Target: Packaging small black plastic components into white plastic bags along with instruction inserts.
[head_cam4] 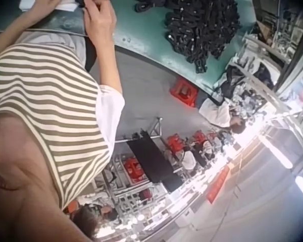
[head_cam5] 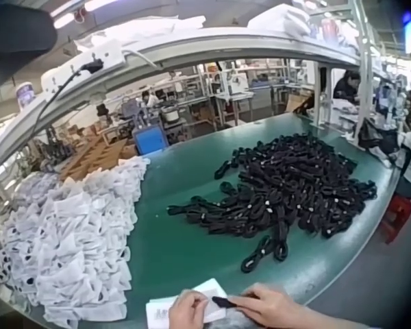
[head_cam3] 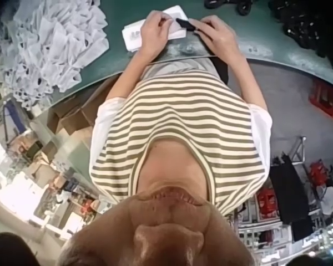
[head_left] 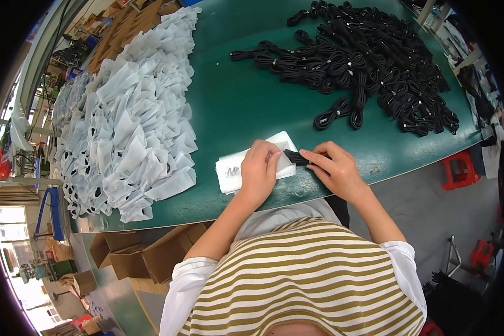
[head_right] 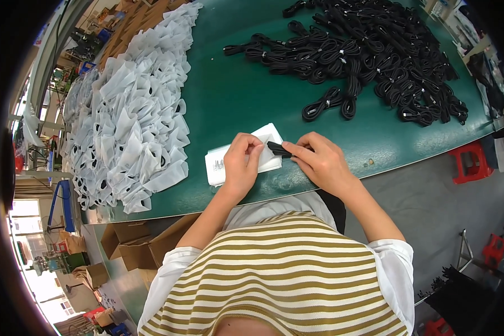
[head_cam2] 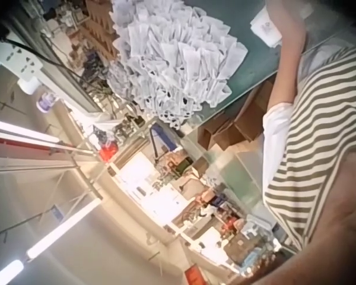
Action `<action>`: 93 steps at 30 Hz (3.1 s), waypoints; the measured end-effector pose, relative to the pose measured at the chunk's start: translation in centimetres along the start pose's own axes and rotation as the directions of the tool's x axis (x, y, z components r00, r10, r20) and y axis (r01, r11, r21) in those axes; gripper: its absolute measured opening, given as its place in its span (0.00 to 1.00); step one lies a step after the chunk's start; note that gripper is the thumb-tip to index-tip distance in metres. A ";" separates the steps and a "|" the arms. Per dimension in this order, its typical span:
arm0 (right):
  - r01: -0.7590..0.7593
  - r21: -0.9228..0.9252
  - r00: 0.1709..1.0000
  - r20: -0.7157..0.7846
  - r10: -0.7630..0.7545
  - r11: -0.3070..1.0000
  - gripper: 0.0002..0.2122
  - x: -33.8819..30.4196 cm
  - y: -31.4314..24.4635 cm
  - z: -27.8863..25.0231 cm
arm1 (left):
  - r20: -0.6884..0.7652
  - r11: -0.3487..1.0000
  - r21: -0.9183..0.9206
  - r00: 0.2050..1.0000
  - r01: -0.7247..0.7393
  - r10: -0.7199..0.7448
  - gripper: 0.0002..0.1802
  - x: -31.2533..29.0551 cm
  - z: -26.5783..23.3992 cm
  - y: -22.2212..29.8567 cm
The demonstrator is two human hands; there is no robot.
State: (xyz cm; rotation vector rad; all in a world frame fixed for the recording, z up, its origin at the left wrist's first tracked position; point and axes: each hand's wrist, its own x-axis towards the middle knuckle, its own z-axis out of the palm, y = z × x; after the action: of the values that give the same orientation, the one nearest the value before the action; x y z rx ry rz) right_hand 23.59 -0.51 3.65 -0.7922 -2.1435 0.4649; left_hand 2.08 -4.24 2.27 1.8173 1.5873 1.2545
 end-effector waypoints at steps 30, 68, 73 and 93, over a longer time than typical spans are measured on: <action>0.014 0.545 0.995 -0.094 0.045 0.839 0.18 9.8 -3.3 6.0 | 0.012 0.765 -0.643 1.000 0.009 -0.001 0.06 7.6 -7.2 1.6; -0.200 0.011 0.957 0.217 0.193 0.980 0.19 1.1 0.1 1.3 | 0.108 0.974 -0.097 0.975 0.203 -0.193 0.06 0.7 -1.6 -2.2; -0.177 0.021 0.916 0.368 0.157 0.984 0.17 1.4 0.2 1.6 | 0.075 0.974 -0.207 0.994 0.093 -0.079 0.07 0.9 -1.8 -2.1; -0.050 0.217 0.995 -0.079 0.068 0.975 0.17 9.3 -0.3 4.3 | -0.242 0.771 -0.637 0.942 0.027 -0.233 0.07 6.9 -10.4 -0.3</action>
State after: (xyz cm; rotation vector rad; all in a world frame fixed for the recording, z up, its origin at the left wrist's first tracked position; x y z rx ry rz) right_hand 15.51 5.28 6.25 -0.7412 -1.9555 0.6695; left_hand -7.09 -0.15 9.67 1.1032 1.1858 1.7962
